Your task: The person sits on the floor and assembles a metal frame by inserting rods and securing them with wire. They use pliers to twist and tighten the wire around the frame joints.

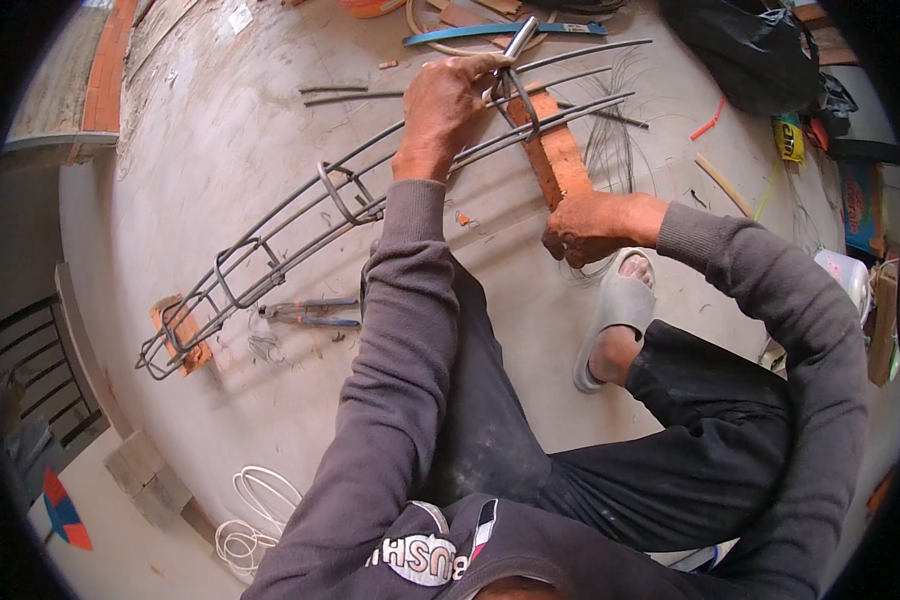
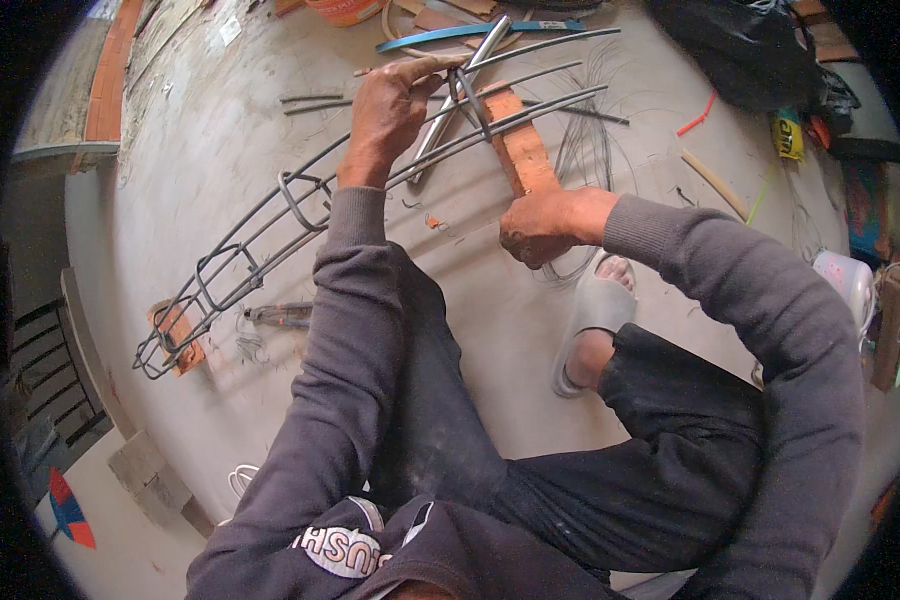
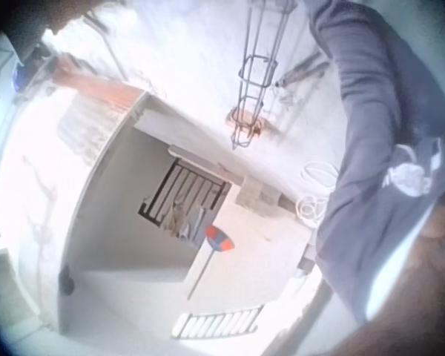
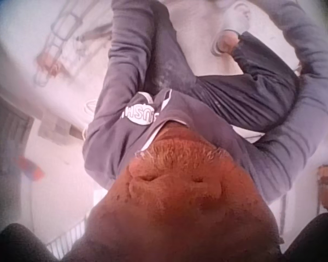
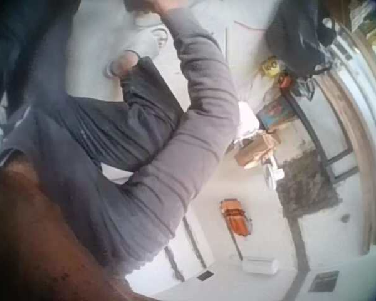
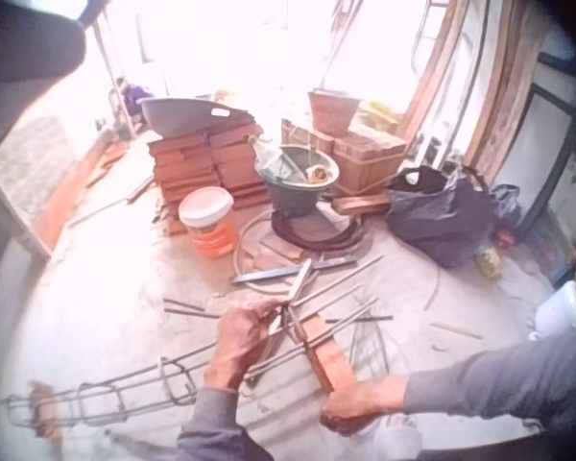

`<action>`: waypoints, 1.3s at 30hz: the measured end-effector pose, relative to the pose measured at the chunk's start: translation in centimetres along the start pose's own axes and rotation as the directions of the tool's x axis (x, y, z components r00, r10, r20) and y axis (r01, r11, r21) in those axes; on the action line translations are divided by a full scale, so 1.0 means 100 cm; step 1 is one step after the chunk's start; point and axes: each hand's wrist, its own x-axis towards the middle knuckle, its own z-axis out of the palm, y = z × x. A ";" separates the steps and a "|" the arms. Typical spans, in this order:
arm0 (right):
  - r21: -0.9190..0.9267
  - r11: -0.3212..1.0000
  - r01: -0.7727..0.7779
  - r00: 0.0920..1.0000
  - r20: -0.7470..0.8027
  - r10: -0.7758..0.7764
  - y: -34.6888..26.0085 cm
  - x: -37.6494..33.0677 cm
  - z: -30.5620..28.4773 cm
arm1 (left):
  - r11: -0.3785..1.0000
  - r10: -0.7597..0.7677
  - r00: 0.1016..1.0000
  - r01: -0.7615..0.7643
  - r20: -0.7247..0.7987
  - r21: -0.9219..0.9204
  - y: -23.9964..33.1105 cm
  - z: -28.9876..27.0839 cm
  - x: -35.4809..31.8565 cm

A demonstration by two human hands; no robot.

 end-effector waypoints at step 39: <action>-0.129 0.974 -0.186 0.972 -0.166 0.164 0.026 -0.009 -0.006 | 0.991 -0.130 0.971 0.131 0.201 0.007 -0.025 0.033 -0.009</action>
